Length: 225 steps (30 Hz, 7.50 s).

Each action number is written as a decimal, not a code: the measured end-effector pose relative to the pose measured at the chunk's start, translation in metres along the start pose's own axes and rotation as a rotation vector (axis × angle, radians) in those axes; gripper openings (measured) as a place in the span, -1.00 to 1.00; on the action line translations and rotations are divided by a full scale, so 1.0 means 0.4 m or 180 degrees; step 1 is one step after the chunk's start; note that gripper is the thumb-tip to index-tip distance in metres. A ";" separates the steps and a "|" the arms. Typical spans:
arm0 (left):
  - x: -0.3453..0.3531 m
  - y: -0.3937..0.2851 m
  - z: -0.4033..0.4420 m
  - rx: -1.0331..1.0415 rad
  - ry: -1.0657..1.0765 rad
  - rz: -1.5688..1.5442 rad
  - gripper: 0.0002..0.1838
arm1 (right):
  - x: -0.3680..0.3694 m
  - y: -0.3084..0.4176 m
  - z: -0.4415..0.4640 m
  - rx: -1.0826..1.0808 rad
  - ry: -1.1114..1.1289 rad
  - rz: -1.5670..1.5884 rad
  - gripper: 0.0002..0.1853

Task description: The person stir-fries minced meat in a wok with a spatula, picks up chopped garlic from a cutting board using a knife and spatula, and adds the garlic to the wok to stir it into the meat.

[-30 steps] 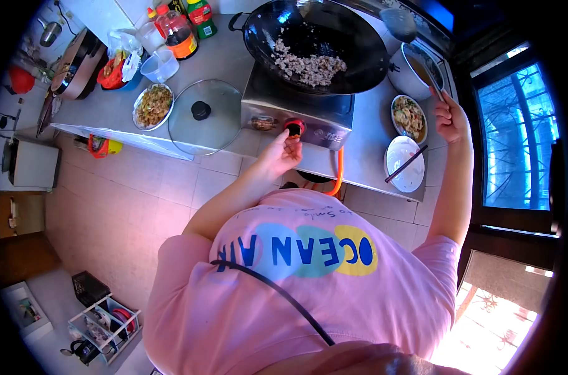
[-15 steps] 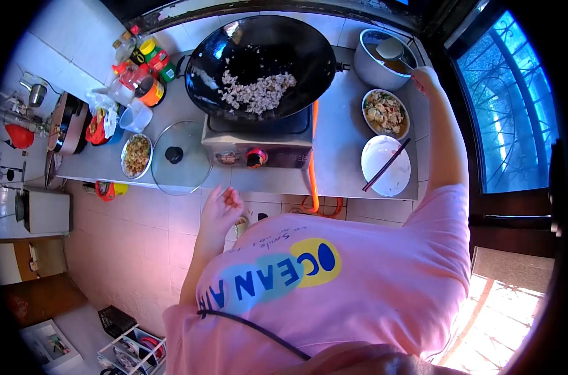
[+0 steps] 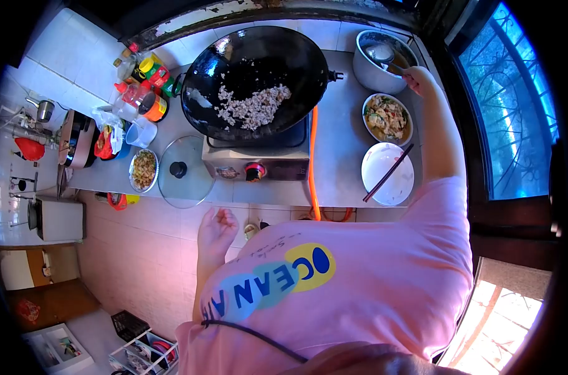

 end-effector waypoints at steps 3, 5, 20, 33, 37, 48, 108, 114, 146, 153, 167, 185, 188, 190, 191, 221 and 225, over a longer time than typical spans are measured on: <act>0.012 0.003 0.008 -0.0074 0.0080 0.0030 -0.76 | -0.032 -0.017 -0.068 0.0153 0.0206 0.0372 -0.81; 0.022 0.004 0.014 -0.0080 0.0093 0.0115 -0.77 | -0.040 -0.033 -0.110 0.0185 0.0282 0.0675 -0.79; 0.022 -0.045 0.066 -0.0608 0.0330 0.0475 -0.80 | -0.030 -0.106 -0.402 0.0299 -0.0011 0.0631 -0.77; -0.037 -0.181 0.050 -0.0705 0.0442 0.0374 -0.84 | 0.141 0.000 -0.707 -0.0110 0.0097 0.0201 -0.75; -0.054 -0.226 0.014 -0.0606 0.0483 0.0249 -0.84 | 0.303 0.054 -0.696 -0.0253 0.0574 -0.0084 -0.76; -0.148 -0.353 -0.046 -0.0069 0.0543 0.0218 -0.90 | 0.681 0.036 -0.682 -0.2922 -0.0991 -0.3828 -0.65; -0.184 -0.409 -0.067 -0.0345 0.0668 0.0066 -0.89 | 0.645 -0.012 -0.792 -0.2823 -0.2192 -0.4392 -0.68; -0.232 -0.458 -0.075 -0.0444 0.0684 0.0149 -0.87 | 0.634 -0.040 -0.754 -0.2740 -0.2332 -0.4242 -0.67; -0.821 -0.919 -0.496 0.1362 0.0003 -0.1307 -0.91 | 1.857 -0.401 -1.329 -0.0227 0.4122 -0.0454 -0.79; -1.021 -1.322 -0.686 0.2507 -0.0408 -0.1145 -0.89 | 2.339 -0.408 -1.561 -0.0203 0.4169 -0.0549 -0.77; -1.115 -2.273 -0.468 0.3593 -0.1323 0.1388 -0.66 | 3.178 -0.240 -1.552 -0.0853 0.3641 -0.0274 -0.68; -0.803 -3.554 0.129 0.4266 -0.2186 0.7744 -0.54 | 3.882 -0.073 -1.534 -0.0895 0.2235 0.0374 -0.70; -0.780 -3.640 0.165 0.3783 -0.1308 0.7850 -0.56 | 3.994 -0.106 -1.571 -0.0766 0.1682 0.0482 -0.70; -0.780 -3.690 0.180 0.3431 -0.0875 0.7554 -0.58 | 4.075 -0.100 -1.616 -0.0588 0.1368 0.0538 -0.70; -0.777 -3.719 0.172 0.3362 -0.0747 0.7554 -0.58 | 4.113 -0.092 -1.636 -0.0546 0.1268 0.0514 -0.70; -0.660 -4.317 0.329 0.2333 0.1159 0.6683 -0.71 | 4.592 0.191 -1.588 0.0768 0.1365 -0.1124 -0.74; -0.657 -4.309 0.324 0.2148 0.1292 0.6532 -0.72 | 4.600 0.212 -1.562 0.0831 0.1458 -0.1224 -0.74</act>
Point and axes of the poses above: each hand's wrist, its own z-axis towards the middle knuckle, its own x-axis out of the palm, y = z × x, the point moved 1 cm from there along z, towards the middle knuckle, and after that the axes turned 1 degree about z, right-handed, at the moved point
